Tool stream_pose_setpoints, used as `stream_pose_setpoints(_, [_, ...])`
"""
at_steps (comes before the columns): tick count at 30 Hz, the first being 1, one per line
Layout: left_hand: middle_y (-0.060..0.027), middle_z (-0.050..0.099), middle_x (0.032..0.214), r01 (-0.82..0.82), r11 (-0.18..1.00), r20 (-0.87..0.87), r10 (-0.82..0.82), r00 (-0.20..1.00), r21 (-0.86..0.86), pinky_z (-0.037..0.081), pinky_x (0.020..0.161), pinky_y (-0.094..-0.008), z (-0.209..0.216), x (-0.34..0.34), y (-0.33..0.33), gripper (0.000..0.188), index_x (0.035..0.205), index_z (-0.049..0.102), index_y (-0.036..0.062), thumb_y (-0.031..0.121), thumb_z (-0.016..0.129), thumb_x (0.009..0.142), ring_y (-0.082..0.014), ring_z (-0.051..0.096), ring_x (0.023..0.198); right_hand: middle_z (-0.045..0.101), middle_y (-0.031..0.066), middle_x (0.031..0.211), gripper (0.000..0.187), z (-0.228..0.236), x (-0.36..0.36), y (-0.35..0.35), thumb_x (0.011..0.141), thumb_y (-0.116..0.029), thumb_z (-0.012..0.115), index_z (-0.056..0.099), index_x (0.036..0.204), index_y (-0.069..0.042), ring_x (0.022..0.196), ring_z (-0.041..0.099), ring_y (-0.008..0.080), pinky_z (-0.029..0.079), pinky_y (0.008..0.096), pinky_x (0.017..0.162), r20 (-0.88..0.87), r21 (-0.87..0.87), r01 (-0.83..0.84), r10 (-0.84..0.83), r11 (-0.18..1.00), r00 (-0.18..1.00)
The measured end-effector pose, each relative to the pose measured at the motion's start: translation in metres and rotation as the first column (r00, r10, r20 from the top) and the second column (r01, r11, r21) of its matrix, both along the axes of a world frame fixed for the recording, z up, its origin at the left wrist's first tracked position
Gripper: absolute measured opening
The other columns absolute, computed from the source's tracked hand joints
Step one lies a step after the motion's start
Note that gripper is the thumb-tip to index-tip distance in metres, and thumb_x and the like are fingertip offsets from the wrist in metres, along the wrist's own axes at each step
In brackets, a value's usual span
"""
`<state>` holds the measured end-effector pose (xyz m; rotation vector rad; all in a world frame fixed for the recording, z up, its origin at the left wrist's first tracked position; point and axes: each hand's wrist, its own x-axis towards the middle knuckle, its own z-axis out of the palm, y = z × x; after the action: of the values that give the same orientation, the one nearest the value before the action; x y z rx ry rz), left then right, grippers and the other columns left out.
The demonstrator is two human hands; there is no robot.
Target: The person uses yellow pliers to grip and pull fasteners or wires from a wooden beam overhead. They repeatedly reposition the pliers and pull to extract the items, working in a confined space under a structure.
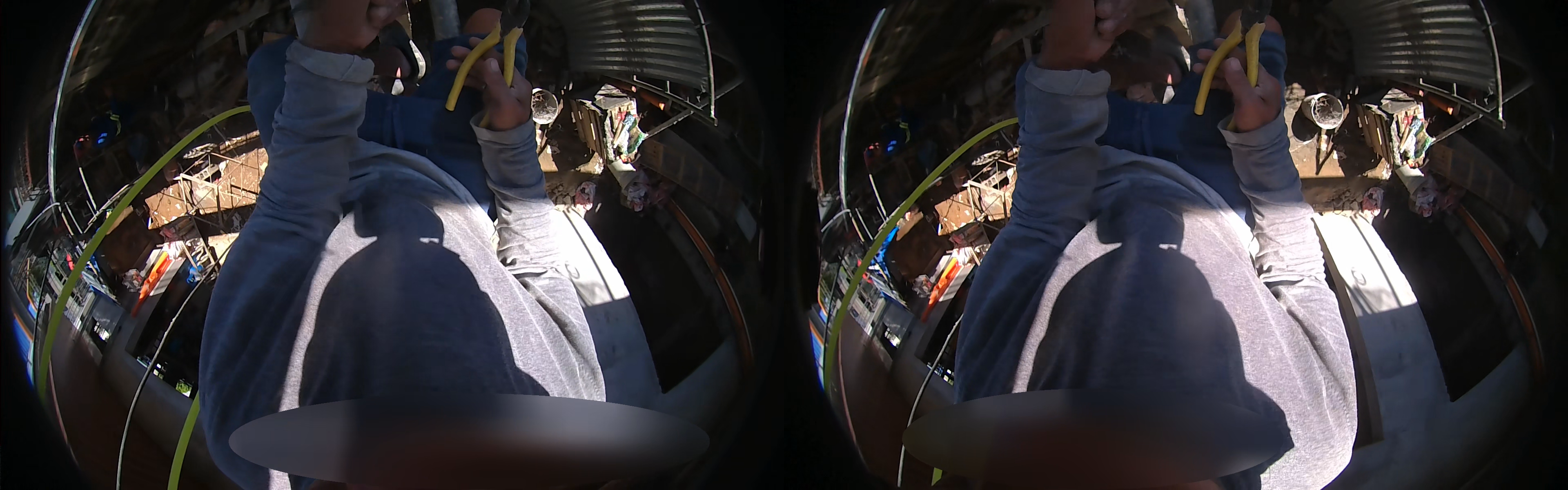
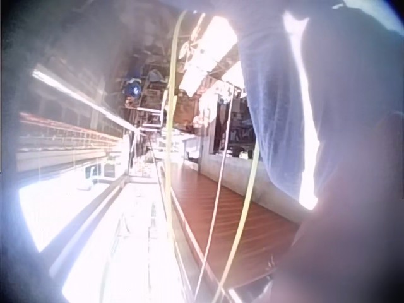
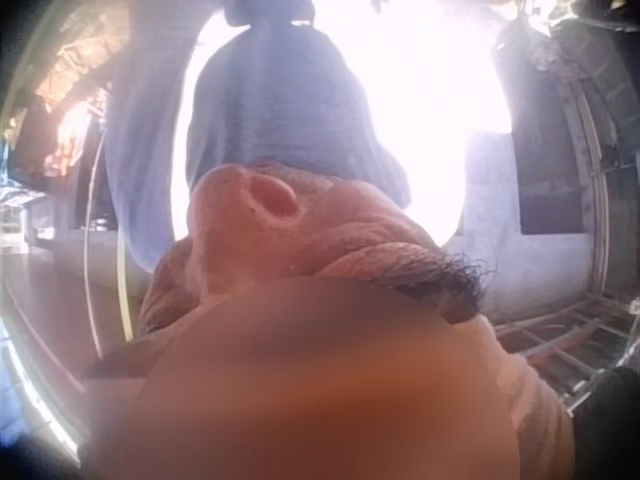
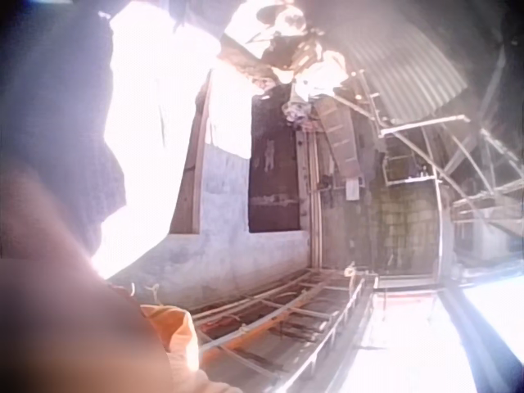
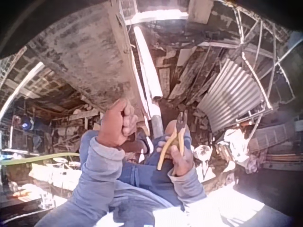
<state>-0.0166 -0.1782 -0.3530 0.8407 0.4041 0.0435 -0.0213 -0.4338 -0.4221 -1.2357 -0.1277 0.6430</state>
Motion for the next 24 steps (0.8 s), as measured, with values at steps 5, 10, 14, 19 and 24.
stream_pose_setpoints(5, [0.0009, 0.048, 0.054, 0.297, 0.788, -0.243, -0.192, 0.951, 0.539, 0.033, 0.038, -0.0247, 0.016, -0.013, 0.050, 0.034, 0.075, 0.053, 0.0101, 0.028, 0.049, 0.104, -0.0084, 0.043, 0.041, 0.066, 0.0271, 0.129, 0.056, 0.003, 0.001, 0.001, 0.107, -0.031, 0.050, 0.046, 0.145, 0.011, 0.113, 0.069, 0.0347, 0.055, 0.0432, 0.096, 0.011, -0.015, -0.022, 0.022, 1.000, 1.000])
stream_pose_setpoints(10, [-0.0013, 0.055, 0.056, 0.129, 0.706, -0.276, 0.098, 0.956, 0.696, 0.041, 0.042, -0.0248, 0.013, -0.024, 0.021, 0.034, 0.077, 0.060, 0.0066, 0.028, 0.054, 0.103, -0.0102, 0.050, 0.043, 0.069, 0.0239, 0.123, 0.046, 0.003, -0.001, 0.001, 0.108, -0.021, 0.050, 0.050, 0.139, 0.013, 0.108, 0.071, 0.0305, 0.059, 0.0398, 0.093, -0.019, 0.017, 0.017, -0.017, 1.000, 1.000])
stream_pose_setpoints(14, [-0.0010, 0.052, 0.055, -0.002, 0.630, -0.134, 0.168, 0.977, 0.777, 0.037, 0.041, -0.0259, -0.009, -0.025, 0.019, 0.040, 0.074, 0.058, 0.0073, 0.033, 0.053, 0.105, -0.0096, 0.048, 0.043, 0.070, 0.0223, 0.119, 0.043, 0.011, -0.002, 0.005, 0.108, -0.022, 0.050, 0.054, 0.135, 0.012, 0.107, 0.071, 0.0278, 0.058, 0.0375, 0.092, 0.006, 0.021, -0.041, 0.041, 0.999, 0.999])
stream_pose_setpoints(19, [-0.0025, 0.052, 0.057, -0.094, 0.866, 0.019, 0.097, 0.995, 0.492, 0.035, 0.040, -0.0279, -0.021, -0.023, 0.020, 0.043, 0.072, 0.052, 0.0074, 0.034, 0.049, 0.106, -0.0112, 0.048, 0.044, 0.067, 0.0239, 0.123, 0.048, 0.018, 0.006, 0.022, 0.110, -0.024, 0.046, 0.045, 0.144, 0.010, 0.112, 0.069, 0.0323, 0.057, 0.0439, 0.097, 0.107, 0.028, -0.206, 0.202, 0.978, 0.974])
stream_pose_setpoints(24, [-0.0017, 0.049, 0.055, -0.113, 0.900, -0.013, 0.131, 0.991, 0.420, 0.036, 0.040, -0.0305, -0.028, -0.015, 0.011, 0.041, 0.072, 0.050, 0.0080, 0.031, 0.048, 0.106, -0.0134, 0.050, 0.044, 0.067, 0.0227, 0.122, 0.047, 0.022, 0.000, 0.043, 0.111, -0.024, 0.043, 0.044, 0.144, 0.010, 0.110, 0.069, 0.0300, 0.060, 0.0422, 0.094, 0.121, -0.004, -0.292, 0.291, 0.956, 0.949])
